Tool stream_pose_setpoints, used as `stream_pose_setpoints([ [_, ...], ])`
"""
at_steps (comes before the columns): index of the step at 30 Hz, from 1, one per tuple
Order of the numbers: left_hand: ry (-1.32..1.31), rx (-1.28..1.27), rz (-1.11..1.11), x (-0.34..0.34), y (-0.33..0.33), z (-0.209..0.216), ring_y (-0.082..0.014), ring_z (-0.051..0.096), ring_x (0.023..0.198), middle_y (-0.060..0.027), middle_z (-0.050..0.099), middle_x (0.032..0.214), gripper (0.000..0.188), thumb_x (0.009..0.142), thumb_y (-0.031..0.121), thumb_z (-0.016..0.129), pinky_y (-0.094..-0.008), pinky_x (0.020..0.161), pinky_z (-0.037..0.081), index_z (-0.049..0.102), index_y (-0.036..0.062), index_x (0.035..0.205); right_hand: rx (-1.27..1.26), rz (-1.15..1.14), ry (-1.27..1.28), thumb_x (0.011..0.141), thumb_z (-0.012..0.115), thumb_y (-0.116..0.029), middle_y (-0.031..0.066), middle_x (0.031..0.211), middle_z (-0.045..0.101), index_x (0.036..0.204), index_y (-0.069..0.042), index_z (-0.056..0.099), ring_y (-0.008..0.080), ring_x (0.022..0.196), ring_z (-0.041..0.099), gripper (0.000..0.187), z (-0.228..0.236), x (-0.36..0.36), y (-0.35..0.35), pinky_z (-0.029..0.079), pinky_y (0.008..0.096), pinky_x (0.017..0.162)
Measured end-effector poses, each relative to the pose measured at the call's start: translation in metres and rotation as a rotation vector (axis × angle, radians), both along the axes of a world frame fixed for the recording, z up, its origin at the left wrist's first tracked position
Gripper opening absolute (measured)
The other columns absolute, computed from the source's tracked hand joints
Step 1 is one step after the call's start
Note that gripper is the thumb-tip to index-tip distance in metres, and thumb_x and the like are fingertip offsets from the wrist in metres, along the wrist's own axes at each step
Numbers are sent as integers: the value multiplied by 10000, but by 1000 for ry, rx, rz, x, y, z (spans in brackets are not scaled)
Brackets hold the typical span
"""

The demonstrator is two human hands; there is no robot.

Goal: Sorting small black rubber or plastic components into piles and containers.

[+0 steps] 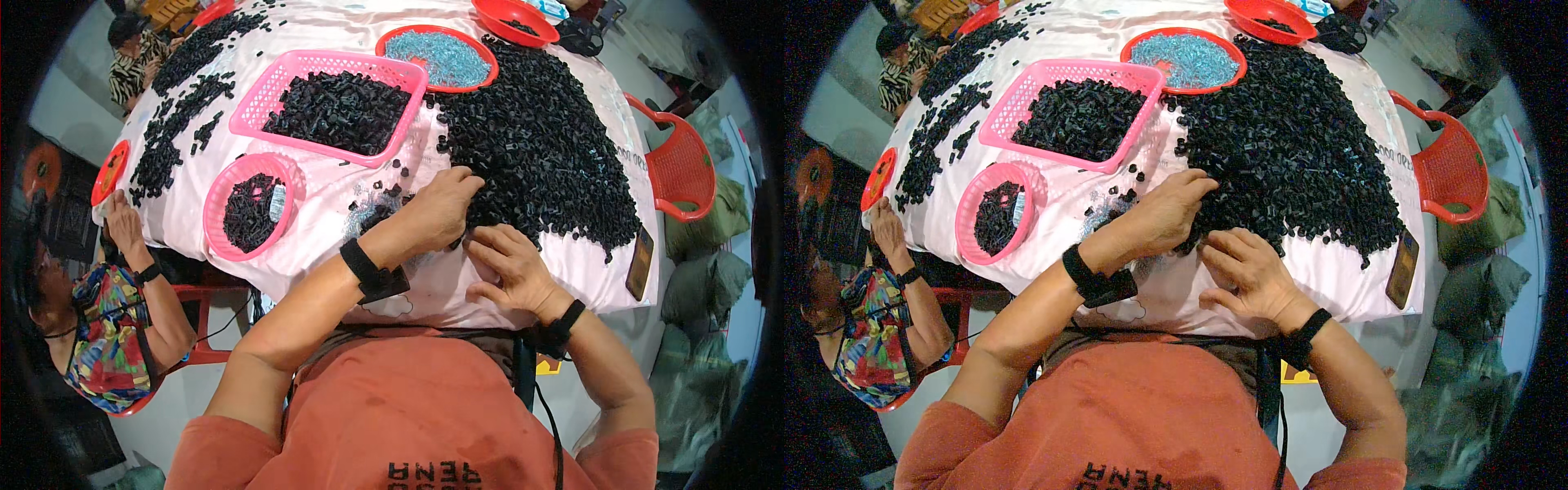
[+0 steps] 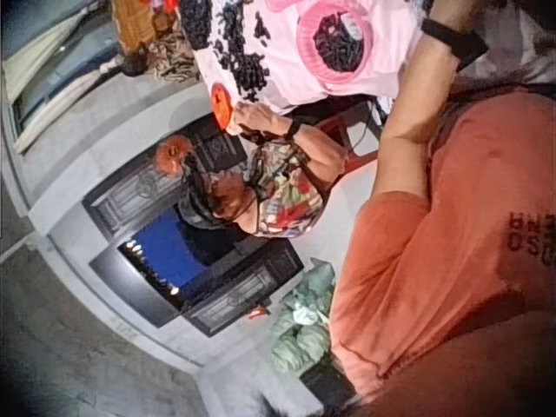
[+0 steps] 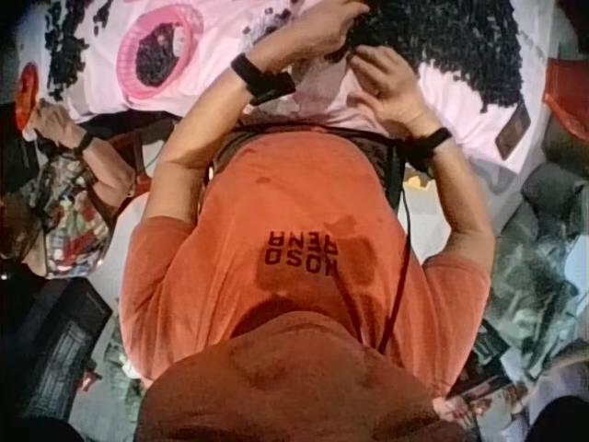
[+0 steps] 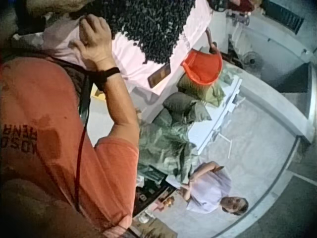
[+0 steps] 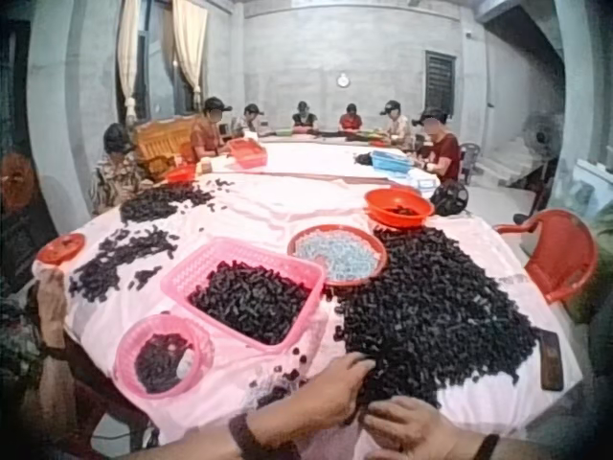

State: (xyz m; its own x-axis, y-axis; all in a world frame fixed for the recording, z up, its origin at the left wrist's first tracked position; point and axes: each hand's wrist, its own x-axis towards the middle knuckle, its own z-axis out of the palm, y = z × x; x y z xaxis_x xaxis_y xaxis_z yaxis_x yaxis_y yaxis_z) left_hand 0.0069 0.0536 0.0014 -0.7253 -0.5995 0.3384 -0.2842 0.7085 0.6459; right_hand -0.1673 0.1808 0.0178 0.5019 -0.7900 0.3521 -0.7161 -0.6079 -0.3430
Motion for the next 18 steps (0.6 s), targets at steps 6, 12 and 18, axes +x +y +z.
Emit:
stream_pose_setpoints([
  [6, 174, 101, -187, 2, 5, 14, -361, 616, 1037, -206, 620, 1129, 280, 929, -8, 513, -398, 908, 491, 579, 0, 1202, -60, -38, -13, 746, 755, -380, 155, 1088, 589, 1032, -28, 626, 352, 968, 577, 471, -4, 1, 2, 499, 416, 857],
  [12, 270, 104, -108, 36, 10, 37, -293, 661, 909, -192, 675, 982, 214, 935, 25, 553, -364, 799, 508, 630, 0, 1133, -124, -220, -115, 708, 822, -197, 156, 1037, 577, 1033, -21, 617, 310, 753, 615, 421, -13, 1, 14, 533, 368, 649],
  [18, 60, 225, -111, 66, 32, 37, -305, 675, 809, -176, 696, 889, 176, 917, 83, 609, -372, 724, 521, 675, -11, 1050, -78, -397, -221, 740, 791, -142, 186, 1108, 553, 1090, -4, 592, 299, 740, 627, 425, -8, 9, 12, 535, 362, 626],
])
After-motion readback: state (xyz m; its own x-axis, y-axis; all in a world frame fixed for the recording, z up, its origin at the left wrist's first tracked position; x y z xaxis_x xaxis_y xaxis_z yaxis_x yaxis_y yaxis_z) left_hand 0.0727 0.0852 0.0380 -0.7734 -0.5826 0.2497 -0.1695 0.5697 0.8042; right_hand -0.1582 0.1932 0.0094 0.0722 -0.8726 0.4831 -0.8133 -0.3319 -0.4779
